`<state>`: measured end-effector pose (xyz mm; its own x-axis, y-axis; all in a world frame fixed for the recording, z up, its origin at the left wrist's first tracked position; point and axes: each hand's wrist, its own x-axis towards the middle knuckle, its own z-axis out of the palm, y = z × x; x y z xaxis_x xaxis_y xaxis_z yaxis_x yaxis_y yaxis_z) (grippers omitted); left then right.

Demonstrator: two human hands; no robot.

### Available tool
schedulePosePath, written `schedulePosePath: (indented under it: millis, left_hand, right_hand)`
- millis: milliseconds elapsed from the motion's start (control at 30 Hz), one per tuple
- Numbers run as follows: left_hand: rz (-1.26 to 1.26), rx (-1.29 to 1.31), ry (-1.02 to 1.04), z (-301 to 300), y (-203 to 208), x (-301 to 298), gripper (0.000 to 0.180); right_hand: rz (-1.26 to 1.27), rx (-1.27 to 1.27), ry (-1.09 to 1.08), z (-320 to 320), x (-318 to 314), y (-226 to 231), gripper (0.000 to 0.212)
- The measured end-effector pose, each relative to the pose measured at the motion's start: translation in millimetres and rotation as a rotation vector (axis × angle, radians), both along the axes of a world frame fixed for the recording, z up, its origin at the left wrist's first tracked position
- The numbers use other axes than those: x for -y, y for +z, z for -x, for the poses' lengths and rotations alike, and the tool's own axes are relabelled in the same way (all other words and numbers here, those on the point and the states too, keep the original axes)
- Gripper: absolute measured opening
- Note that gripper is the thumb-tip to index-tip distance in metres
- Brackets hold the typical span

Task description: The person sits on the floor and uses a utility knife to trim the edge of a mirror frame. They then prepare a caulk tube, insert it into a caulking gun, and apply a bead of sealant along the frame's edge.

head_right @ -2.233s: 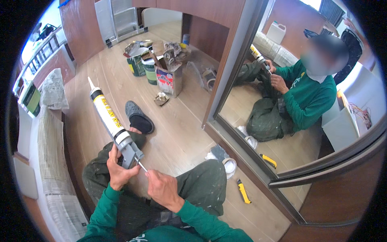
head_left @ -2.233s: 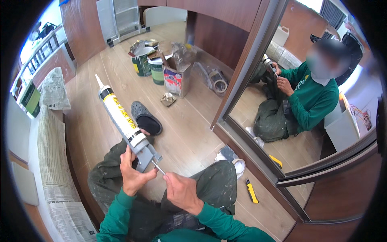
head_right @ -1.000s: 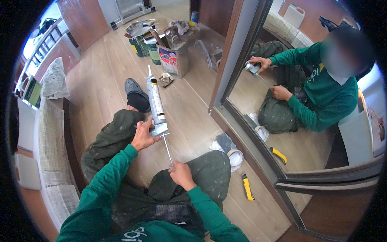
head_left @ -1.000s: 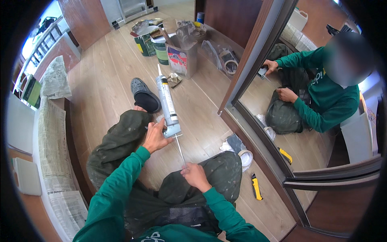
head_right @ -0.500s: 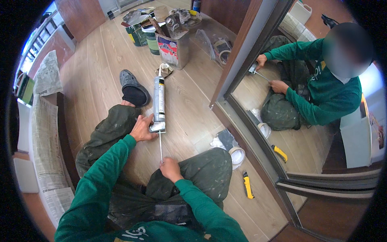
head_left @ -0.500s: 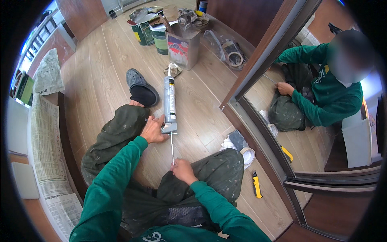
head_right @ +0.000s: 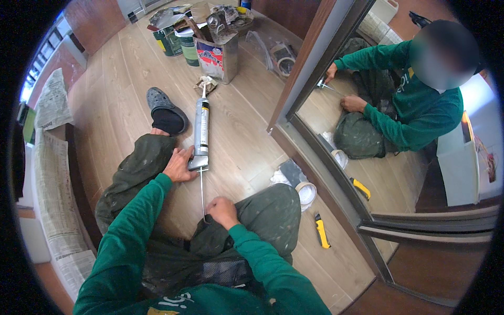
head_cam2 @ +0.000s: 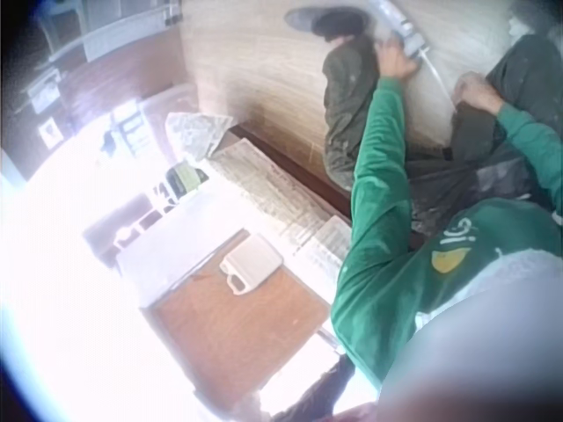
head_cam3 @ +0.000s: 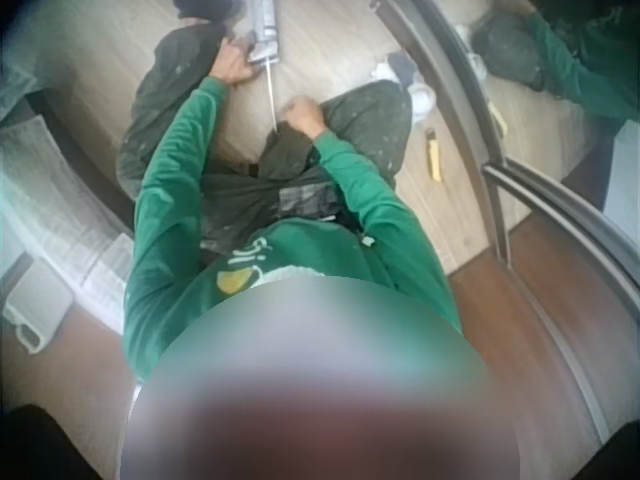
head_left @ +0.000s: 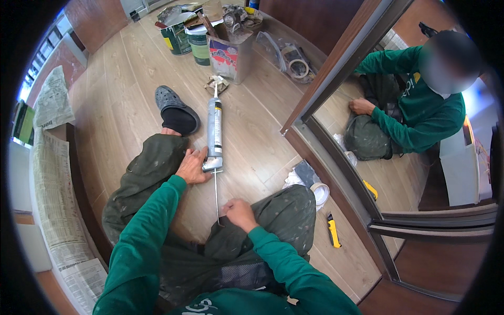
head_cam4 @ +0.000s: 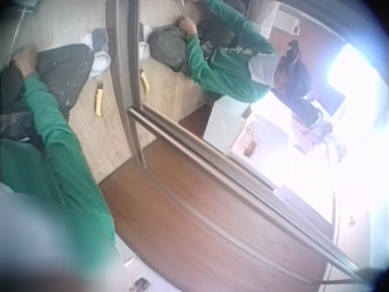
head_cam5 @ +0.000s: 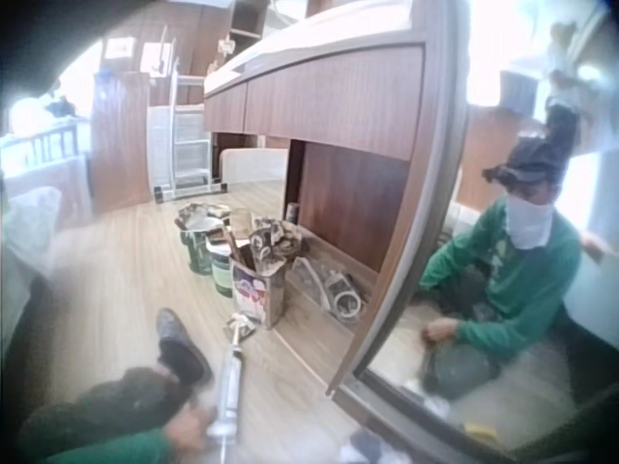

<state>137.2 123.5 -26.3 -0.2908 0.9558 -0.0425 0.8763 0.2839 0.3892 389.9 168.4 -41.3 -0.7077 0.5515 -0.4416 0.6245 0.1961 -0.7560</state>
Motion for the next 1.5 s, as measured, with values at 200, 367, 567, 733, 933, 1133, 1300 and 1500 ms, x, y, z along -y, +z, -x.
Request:
schedulePosePath:
  millis: [200, 367, 567, 733, 933, 1133, 1300, 1500]
  left_hand:
    - [0.075, -0.056, -0.022, 2, 11, 0, 0.100]
    - [0.071, -0.011, 0.007, 6, 2, 6, 0.112]
    - [0.103, 0.039, 0.018, 3, 10, 5, 0.110]
    - [0.043, 0.083, 0.027, 6, 29, 12, 0.099]
    - [-0.338, -0.064, 0.221, 50, 53, 26, 0.075]
    - [-0.110, -0.089, 0.650, 100, 67, 51, 0.075]
    - [0.284, 0.143, 0.817, 114, 75, 64, 0.084]
    - [0.271, 0.039, 0.811, 107, 74, 62, 0.085]
  right_hand:
    - [0.196, -0.199, -0.386, 4, -48, 2, 0.024]
    - [0.534, -0.353, -0.704, 6, -102, 8, 0.031]
    - [0.697, -0.452, -0.898, 17, -156, -2, 0.055]
    - [0.809, -0.638, -0.922, 27, -180, -19, 0.068]
    - [0.828, -0.712, -0.993, 41, -192, -25, 0.069]
    - [0.797, -0.700, -0.954, 48, -195, -22, 0.070]
    - [0.758, -0.651, -0.925, 54, -194, -20, 0.071]
    - [0.965, -0.869, -1.023, 59, -196, -23, 0.073]
